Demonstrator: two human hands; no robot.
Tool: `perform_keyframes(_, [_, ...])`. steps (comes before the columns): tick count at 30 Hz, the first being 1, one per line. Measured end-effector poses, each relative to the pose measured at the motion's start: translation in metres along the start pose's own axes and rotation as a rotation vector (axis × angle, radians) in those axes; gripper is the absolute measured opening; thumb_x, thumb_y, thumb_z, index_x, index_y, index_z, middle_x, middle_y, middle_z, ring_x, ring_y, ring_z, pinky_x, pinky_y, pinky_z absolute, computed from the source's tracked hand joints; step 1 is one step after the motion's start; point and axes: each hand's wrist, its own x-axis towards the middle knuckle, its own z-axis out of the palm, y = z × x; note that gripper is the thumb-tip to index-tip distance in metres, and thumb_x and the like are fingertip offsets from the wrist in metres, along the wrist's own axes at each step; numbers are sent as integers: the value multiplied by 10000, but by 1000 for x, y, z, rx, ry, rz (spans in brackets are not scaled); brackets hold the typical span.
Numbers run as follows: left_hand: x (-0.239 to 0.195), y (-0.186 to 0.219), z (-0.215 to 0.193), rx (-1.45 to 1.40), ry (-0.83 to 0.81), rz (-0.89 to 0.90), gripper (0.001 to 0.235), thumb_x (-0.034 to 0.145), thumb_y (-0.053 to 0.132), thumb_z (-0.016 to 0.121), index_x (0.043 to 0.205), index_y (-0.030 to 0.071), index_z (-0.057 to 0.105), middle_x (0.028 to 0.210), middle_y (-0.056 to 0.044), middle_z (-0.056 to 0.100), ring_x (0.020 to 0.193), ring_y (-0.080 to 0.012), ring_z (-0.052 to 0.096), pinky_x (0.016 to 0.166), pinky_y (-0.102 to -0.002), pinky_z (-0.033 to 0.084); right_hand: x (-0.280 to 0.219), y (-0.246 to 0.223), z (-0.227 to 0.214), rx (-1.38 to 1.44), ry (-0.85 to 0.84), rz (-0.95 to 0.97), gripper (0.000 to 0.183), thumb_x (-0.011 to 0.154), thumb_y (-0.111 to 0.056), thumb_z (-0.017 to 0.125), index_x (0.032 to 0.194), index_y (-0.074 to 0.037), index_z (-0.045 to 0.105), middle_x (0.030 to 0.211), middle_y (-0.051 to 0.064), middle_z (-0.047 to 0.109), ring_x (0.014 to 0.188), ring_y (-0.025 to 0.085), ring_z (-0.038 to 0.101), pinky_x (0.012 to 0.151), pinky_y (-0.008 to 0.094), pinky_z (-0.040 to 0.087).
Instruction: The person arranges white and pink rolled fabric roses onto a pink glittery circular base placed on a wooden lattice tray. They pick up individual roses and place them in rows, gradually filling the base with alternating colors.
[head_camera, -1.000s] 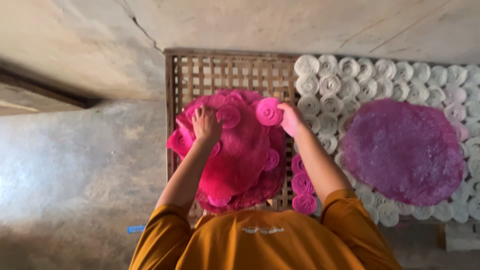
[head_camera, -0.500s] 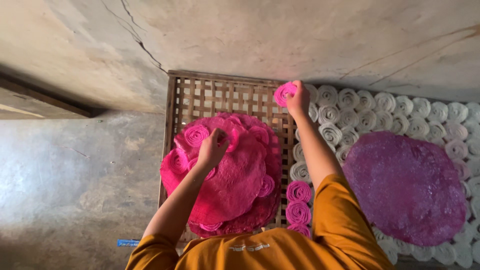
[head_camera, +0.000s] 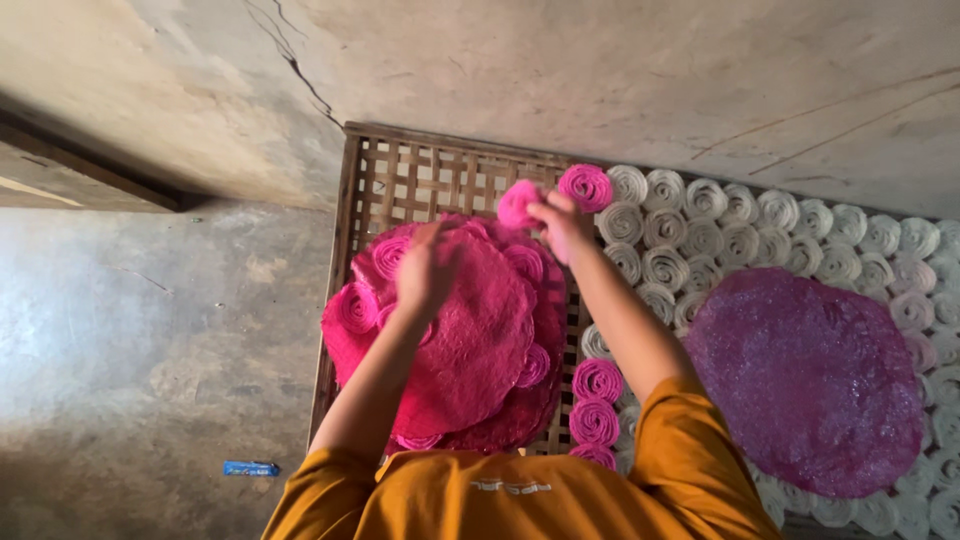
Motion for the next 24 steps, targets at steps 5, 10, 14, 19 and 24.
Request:
perform_keyframes(5, [-22,-82,-38,428,191,-61,497,864,232,741,1314,70,607,1240,-162,624,1130,-391,583,937,-483,494,80,9,-33,-276,86,-333,358,885,-86,721,1233,-44,651,1046,39,718,945,195,688,774,320,560])
perform_keyframes(10, [-15,-112,-32,509,132,-157,434,846,302,762,1215,116,630,1147,-141,656,1127,-365,602,928,-518,457,89,5,-31,-1039,365,-587,386,848,-125,782,1201,-55,640,1074,164,698,1003,369,689,836,452,546])
perform_keyframes(14, [-2,-113,-29,368,161,-116,271,858,280,757,1060,124,666,1004,-114,717,986,-351,677,848,-495,526,53,-22,-9,-1377,480,-786,497,750,-134,799,1203,-37,620,1111,226,670,1040,438,638,860,509,529])
perform_keyframes(19, [13,-68,-18,52,124,-65,190,844,200,760,1000,114,693,969,-104,762,875,-284,754,755,-438,602,-4,-18,65,-830,70,-536,301,955,-279,739,1123,-34,689,1080,171,742,988,318,703,850,438,602])
perform_keyframes(24, [6,-8,7,-314,-38,30,348,805,147,793,1099,57,629,1084,-109,717,939,-247,768,788,-392,622,-41,-7,96,-21,-327,211,455,969,-356,644,1262,-8,633,1000,182,742,850,223,735,806,373,622])
